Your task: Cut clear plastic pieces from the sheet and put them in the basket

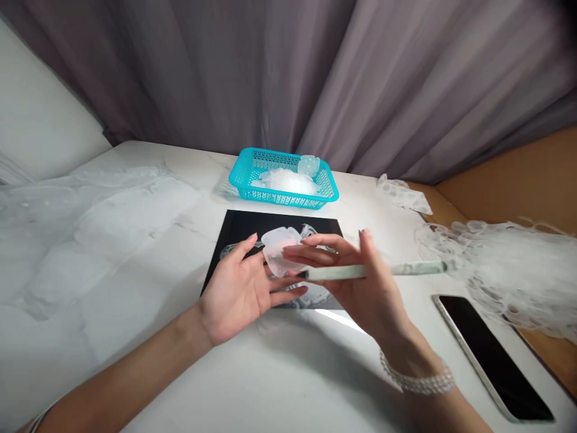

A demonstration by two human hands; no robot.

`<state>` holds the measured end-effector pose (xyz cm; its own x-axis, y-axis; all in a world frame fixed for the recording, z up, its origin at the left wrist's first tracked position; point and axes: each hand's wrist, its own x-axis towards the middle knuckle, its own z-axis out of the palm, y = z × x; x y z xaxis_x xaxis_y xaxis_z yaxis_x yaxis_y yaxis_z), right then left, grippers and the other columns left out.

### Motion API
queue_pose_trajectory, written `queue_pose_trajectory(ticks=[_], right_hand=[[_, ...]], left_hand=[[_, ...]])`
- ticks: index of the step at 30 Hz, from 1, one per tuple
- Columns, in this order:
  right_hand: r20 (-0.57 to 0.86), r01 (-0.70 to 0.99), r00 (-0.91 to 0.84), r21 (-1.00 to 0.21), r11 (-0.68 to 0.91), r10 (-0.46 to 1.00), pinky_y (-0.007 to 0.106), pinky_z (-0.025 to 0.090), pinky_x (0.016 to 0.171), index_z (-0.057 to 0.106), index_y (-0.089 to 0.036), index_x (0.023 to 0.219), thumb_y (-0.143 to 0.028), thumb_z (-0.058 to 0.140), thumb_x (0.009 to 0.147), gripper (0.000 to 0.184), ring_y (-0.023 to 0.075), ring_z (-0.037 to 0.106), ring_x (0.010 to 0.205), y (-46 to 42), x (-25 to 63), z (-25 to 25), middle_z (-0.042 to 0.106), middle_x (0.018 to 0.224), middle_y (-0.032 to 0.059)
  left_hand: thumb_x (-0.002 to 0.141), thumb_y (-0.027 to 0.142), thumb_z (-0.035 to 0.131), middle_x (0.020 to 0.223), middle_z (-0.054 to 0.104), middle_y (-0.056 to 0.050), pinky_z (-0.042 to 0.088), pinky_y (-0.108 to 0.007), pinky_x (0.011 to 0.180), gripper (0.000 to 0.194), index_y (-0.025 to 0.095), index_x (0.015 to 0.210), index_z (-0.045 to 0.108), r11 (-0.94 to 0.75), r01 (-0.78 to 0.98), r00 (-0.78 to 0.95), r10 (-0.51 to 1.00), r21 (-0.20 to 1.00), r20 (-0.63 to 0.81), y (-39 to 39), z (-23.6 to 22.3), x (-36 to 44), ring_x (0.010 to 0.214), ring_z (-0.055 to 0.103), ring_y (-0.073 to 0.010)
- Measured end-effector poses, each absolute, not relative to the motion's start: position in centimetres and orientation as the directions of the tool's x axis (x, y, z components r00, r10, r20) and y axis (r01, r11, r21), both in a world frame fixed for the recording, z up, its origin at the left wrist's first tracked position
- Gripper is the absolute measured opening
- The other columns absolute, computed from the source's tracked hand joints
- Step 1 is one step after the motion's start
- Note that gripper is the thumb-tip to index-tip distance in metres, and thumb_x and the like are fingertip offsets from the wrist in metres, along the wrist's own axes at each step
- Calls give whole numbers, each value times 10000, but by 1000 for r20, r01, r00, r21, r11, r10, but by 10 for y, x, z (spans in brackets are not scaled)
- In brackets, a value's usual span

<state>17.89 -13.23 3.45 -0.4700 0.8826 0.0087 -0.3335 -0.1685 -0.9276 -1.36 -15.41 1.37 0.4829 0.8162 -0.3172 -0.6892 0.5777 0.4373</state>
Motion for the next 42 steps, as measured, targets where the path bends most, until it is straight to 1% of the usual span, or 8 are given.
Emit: queue_pose_trajectory(ticks=[4,7,12,16,20,24,31,42], right_hand=[[46,-352,-263,-935,-51,964,480,571,858,754,-200,941,-805,288,886,765,338,707,1051,-129,194,38,779,990,149],[34,-302,-95,-953,4,995,405,565,652,750,-191,889,-839,235,866,828,289,738,738,-121,211,34,762,722,130],[28,-186,25,-982,32,999,287,361,402,717,-188,820,-857,184,854,856,150,442,290,-114,215,23,475,322,-5],[20,-162,26,-986,24,999,286,403,440,583,-224,686,-809,321,879,670,154,517,340,-114,208,19,563,395,5],[-5,-107,-12,-994,-7,1000,303,505,595,426,-232,650,-623,569,900,486,216,715,693,-120,199,15,737,685,61],[11,40,-131,-999,16,991,260,474,623,382,-226,672,-364,776,802,437,176,686,780,-130,185,10,704,731,6],[-22,37,-221,-999,-15,975,284,488,667,387,-233,725,-78,603,739,267,178,688,819,-133,186,5,722,852,8],[-34,56,-223,-998,-22,974,292,483,666,362,-239,736,-258,721,823,370,180,677,788,-140,176,5,704,811,4]], left_hand=[[997,540,340,1356,614,-209,383,-537,1110,638,117,1452,487,586,-687,501,810,429,-304,-154,8,-19,1241,597,-371],[985,565,348,1382,594,-225,347,-556,1123,657,135,1468,466,596,-681,515,803,426,-301,-153,6,-24,1288,559,-394],[974,584,359,1378,595,-234,332,-565,1122,670,134,1455,481,619,-665,559,784,418,-271,-154,3,-26,1304,542,-403],[970,587,364,1367,608,-224,336,-564,1117,659,141,1433,509,627,-660,577,776,414,-256,-155,1,-26,1304,541,-407],[973,591,350,1403,583,-214,341,-567,1116,672,138,1447,497,632,-654,589,770,415,-245,-155,1,-25,1295,550,-406],[977,602,340,1459,541,-177,357,-564,1115,690,123,1450,494,622,-658,587,777,425,-229,-158,3,-22,1310,531,-408],[992,205,503,1414,595,-141,396,-528,1112,529,213,1510,397,497,-641,420,865,585,-275,-163,1,-15,1322,545,-315],[998,241,507,1438,573,-143,417,-520,1108,429,180,1423,520,502,-627,425,861,596,-278,-162,-1,-15,1343,520,-322]])
